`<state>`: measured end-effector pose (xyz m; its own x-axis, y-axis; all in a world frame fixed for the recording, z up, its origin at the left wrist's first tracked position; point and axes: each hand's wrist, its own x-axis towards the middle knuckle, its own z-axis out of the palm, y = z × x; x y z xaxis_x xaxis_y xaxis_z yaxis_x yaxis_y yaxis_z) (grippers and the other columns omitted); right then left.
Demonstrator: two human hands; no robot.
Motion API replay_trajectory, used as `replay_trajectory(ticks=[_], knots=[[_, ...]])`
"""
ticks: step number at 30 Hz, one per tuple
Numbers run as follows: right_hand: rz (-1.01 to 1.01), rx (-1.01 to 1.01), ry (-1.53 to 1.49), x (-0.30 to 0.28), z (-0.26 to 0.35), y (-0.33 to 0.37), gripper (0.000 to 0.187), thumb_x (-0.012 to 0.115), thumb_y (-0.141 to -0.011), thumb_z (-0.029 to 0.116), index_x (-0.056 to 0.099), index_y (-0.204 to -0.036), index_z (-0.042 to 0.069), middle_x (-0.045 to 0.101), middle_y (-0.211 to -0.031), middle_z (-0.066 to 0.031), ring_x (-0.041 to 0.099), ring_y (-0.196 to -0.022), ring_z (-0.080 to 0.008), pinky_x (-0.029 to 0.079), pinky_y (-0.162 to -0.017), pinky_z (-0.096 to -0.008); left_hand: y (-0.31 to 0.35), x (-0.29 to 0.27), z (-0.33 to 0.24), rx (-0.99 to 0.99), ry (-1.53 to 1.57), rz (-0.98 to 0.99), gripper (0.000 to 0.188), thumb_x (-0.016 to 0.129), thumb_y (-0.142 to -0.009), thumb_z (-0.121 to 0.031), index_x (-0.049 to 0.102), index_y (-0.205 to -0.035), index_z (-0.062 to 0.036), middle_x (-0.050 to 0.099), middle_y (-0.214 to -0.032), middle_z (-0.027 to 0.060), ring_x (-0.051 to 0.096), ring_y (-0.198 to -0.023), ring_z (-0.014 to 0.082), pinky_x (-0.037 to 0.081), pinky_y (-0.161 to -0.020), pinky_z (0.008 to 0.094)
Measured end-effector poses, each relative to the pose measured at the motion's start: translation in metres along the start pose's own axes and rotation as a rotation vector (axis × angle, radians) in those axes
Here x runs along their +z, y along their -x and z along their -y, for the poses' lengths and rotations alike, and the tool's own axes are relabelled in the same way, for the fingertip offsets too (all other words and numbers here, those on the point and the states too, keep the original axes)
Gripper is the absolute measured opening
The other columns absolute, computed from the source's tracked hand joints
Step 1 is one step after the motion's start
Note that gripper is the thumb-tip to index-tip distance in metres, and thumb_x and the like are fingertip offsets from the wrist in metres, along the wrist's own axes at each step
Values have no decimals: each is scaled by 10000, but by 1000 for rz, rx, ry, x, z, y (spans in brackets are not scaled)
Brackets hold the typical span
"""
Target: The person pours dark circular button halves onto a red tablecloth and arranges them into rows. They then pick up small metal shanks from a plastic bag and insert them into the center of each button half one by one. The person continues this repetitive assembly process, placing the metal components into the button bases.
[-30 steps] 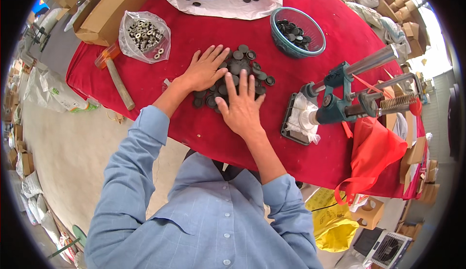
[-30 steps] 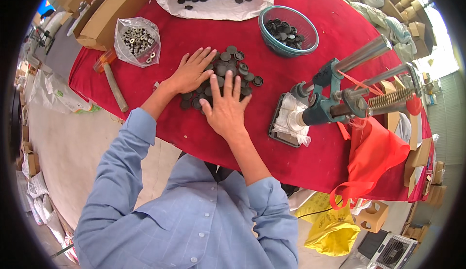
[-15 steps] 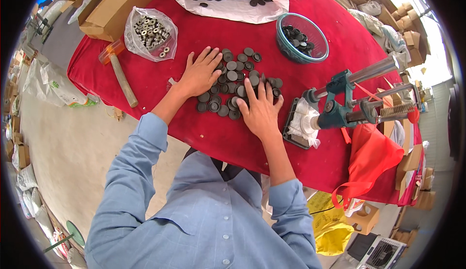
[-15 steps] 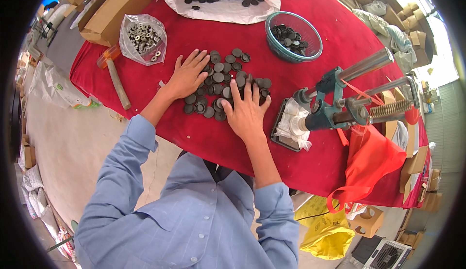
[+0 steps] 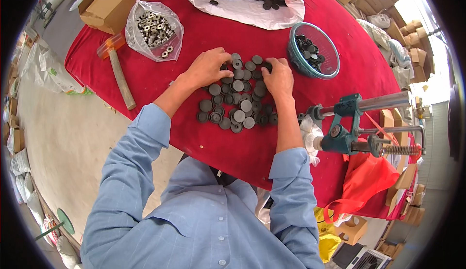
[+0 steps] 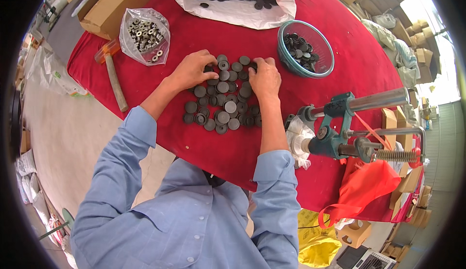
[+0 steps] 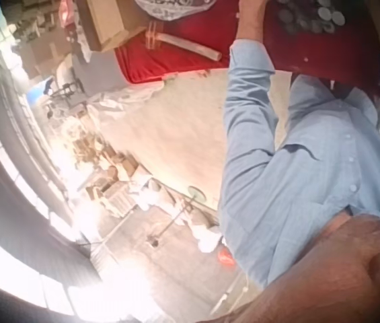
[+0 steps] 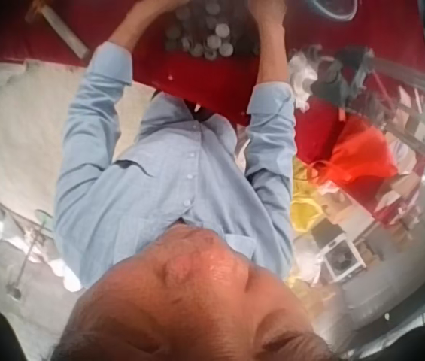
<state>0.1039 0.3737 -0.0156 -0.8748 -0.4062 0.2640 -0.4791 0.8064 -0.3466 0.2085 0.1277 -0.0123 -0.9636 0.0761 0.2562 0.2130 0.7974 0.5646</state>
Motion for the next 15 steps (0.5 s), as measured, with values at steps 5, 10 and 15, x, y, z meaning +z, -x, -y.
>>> replay_trajectory(ticks=[5, 10, 15], knots=[[125, 106, 129, -16, -3, -7, 442, 884, -845, 271, 742, -1227, 100, 700, -1194, -155, 712, -1117, -391, 584, -959, -522, 10, -9, 4, -66, 48, 26, 375, 896, -819, -151, 732, -1135, -34, 670, -1061, 121, 685, -911, 284, 578, -818, 408], [62, -299, -75, 2, 5, -26, 479, 832, -870, 115, 720, -1335, 102, 681, -1222, -173, 697, -1123, -401, 571, -968, -517, 15, -24, 16, -124, 298, 87, 347, 860, -843, -88, 707, -1145, -16, 659, -1010, 69, 657, -845, 165, 564, -752, 312], [114, -153, -206, 8, 9, -38, 338, 825, -861, 74, 703, -1176, 46, 677, -1195, -208, 698, -1051, -435, 576, -917, -512, 22, -30, 21, -225, 386, 42, 292, 822, -874, -66, 688, -1126, -6, 673, -1046, 68, 668, -862, 146, 573, -756, 309]])
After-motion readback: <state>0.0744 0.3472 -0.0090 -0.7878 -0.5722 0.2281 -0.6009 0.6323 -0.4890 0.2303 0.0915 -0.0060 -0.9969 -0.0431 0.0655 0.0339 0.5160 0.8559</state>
